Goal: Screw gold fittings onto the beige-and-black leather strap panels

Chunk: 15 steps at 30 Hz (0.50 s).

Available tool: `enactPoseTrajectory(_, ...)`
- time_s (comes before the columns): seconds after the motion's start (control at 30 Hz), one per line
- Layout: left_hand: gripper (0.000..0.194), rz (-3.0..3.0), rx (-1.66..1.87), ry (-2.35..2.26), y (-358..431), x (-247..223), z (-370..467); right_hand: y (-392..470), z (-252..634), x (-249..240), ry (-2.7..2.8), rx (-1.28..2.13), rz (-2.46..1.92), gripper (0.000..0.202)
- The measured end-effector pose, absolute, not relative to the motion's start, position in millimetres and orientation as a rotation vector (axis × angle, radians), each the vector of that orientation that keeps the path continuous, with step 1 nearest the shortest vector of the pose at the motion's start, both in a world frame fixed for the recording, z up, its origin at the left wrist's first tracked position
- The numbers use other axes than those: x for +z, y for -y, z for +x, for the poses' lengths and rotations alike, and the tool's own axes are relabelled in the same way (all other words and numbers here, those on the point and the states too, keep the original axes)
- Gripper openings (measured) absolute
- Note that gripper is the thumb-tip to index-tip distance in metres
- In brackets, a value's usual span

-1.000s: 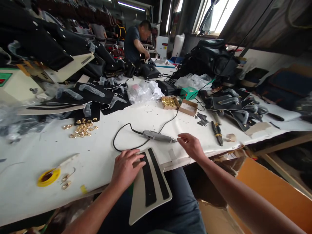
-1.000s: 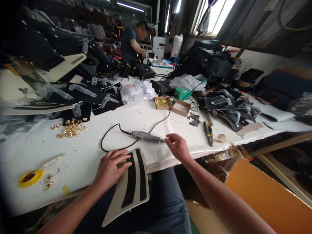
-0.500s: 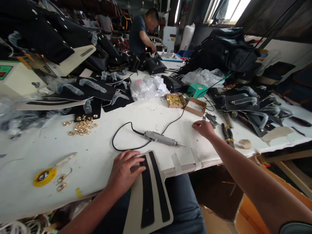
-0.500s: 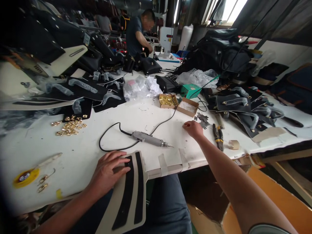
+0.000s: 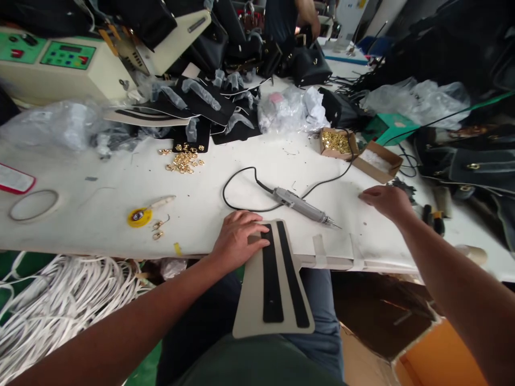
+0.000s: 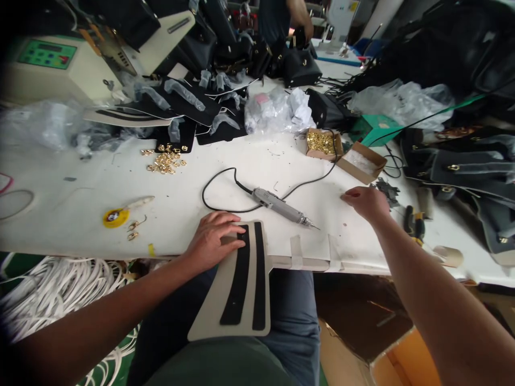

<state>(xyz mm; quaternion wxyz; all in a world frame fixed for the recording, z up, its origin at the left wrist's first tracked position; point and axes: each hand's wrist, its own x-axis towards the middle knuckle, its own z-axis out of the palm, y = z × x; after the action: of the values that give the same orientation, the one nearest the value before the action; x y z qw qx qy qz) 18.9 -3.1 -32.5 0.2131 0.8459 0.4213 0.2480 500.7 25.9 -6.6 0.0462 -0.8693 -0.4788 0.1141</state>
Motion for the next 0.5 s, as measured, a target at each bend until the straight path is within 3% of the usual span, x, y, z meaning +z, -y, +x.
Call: enactPoseTrajectory(0.5,0.025,2.294,0.631,-1.197,6,-31,21,-44,482,0,1.774,0.141,-2.960,0.039)
